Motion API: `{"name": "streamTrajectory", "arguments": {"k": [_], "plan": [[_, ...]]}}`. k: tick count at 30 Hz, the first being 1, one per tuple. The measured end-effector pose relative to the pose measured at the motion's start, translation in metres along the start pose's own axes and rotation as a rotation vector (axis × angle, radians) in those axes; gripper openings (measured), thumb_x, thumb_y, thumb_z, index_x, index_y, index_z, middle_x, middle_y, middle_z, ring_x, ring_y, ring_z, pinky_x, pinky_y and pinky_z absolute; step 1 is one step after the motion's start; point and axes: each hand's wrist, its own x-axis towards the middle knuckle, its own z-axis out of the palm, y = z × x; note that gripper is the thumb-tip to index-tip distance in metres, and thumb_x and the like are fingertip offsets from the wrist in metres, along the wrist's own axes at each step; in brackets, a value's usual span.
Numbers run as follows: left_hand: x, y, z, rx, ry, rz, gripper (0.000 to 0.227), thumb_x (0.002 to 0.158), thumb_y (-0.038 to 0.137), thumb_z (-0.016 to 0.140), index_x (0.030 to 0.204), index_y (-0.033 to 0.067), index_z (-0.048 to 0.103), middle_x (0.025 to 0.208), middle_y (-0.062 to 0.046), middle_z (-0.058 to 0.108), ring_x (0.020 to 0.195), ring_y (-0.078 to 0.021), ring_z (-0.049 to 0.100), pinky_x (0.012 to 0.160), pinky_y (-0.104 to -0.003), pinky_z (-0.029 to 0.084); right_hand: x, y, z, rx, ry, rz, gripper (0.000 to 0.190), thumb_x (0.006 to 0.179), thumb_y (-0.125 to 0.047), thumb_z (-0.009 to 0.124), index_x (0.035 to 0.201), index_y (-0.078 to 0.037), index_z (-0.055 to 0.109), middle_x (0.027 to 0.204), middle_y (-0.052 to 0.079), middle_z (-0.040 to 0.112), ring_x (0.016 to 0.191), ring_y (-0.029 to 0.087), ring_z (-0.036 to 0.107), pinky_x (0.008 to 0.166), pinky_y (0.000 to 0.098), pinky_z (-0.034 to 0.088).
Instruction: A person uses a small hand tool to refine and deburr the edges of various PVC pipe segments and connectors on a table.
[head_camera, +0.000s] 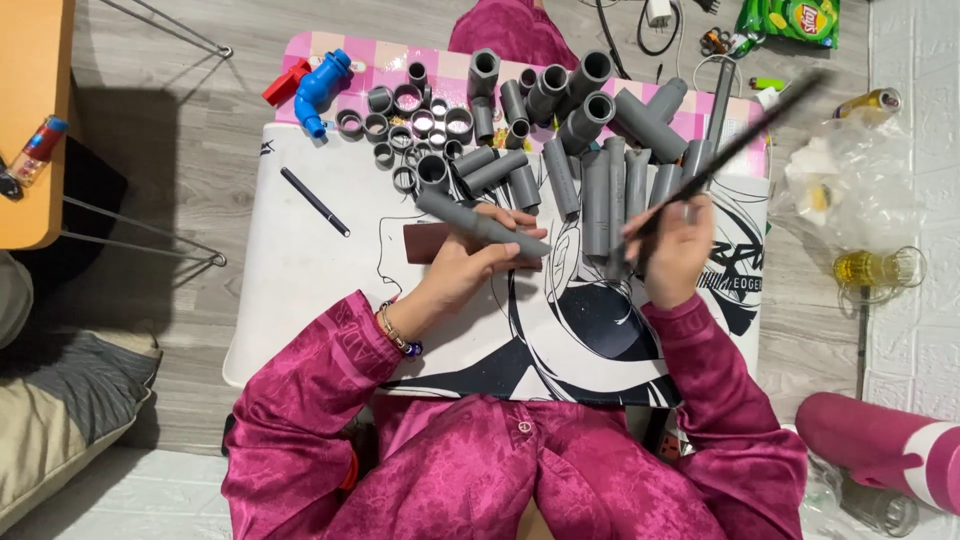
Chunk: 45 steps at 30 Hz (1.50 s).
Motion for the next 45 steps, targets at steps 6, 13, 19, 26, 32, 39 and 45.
{"name": "streamTrajectory", "arguments": {"k": [6, 13, 19, 26, 32, 39, 45], "plan": [[-0.001, 0.004, 0.0, 0.216, -0.129, 0.025, 0.026, 0.075, 0.0, 0.06, 0.093, 0.0048, 0.042, 0.096, -0.017, 0.056, 0.096, -0.0254, 0.056, 0.079, -0.032, 0.049, -0.011, -0.018, 0.023, -0.511, -0.683, -0.951, 0.003, 0.08, -0.012, 0.058, 0.082, -0.01, 0.059, 0.075, 0.01, 0.06, 0.06, 0.022, 0.058, 0.054, 0.031, 0.049], [0.0, -0.007, -0.009, 0.056, -0.173, 0.025, 0.051, 0.079, -0.006, 0.053, 0.119, 0.0095, 0.026, 0.102, -0.02, 0.056, 0.095, -0.0234, 0.058, 0.079, -0.031, 0.052, -0.007, -0.02, 0.015, -0.546, -0.602, -0.95, 0.007, 0.076, -0.01, 0.065, 0.08, -0.004, 0.063, 0.086, 0.014, 0.065, 0.065, 0.026, 0.06, 0.057, 0.0342, 0.049], [0.0, -0.009, -0.008, -0.039, -0.164, 0.013, 0.042, 0.078, -0.006, 0.053, 0.111, 0.0071, 0.032, 0.101, -0.022, 0.056, 0.095, -0.0259, 0.058, 0.078, -0.032, 0.052, 0.004, -0.018, 0.009, -0.672, -0.423, -0.922, 0.012, 0.08, -0.014, 0.065, 0.078, -0.002, 0.065, 0.077, 0.008, 0.065, 0.057, 0.022, 0.059, 0.052, 0.0303, 0.049], [0.0, -0.004, -0.008, -0.05, -0.181, 0.041, 0.034, 0.076, -0.01, 0.052, 0.099, 0.0067, 0.033, 0.098, -0.024, 0.056, 0.094, -0.0264, 0.058, 0.077, -0.031, 0.052, 0.007, -0.016, 0.005, -0.669, -0.423, -0.924, 0.018, 0.084, -0.018, 0.06, 0.08, -0.001, 0.063, 0.077, 0.01, 0.065, 0.058, 0.026, 0.058, 0.055, 0.0326, 0.047], [0.0, -0.003, -0.006, 0.005, -0.185, 0.069, 0.032, 0.073, -0.011, 0.051, 0.093, 0.0076, 0.035, 0.095, -0.022, 0.058, 0.096, -0.0268, 0.057, 0.08, -0.03, 0.049, 0.004, -0.01, 0.006, -0.712, -0.384, -0.942, 0.02, 0.086, -0.021, 0.058, 0.081, -0.003, 0.063, 0.076, 0.007, 0.064, 0.059, 0.024, 0.058, 0.056, 0.0311, 0.047], [0.0, 0.0, -0.006, 0.04, -0.174, 0.092, 0.03, 0.067, -0.01, 0.051, 0.086, 0.0079, 0.038, 0.08, -0.018, 0.057, 0.089, -0.0273, 0.058, 0.076, -0.032, 0.048, 0.001, 0.01, -0.009, -0.593, -0.343, -0.824, 0.019, 0.085, -0.017, 0.06, 0.076, -0.001, 0.062, 0.069, 0.009, 0.063, 0.052, 0.025, 0.056, 0.051, 0.0308, 0.045], [-0.004, 0.004, 0.003, 0.16, -0.232, 0.101, 0.028, 0.075, -0.001, 0.057, 0.095, 0.0077, 0.04, 0.09, -0.017, 0.058, 0.094, -0.0237, 0.056, 0.08, -0.03, 0.044, -0.001, -0.003, -0.003, -0.565, -0.308, -0.838, 0.013, 0.082, -0.01, 0.066, 0.075, 0.0, 0.063, 0.064, 0.009, 0.061, 0.049, 0.027, 0.054, 0.051, 0.0293, 0.044]]}}
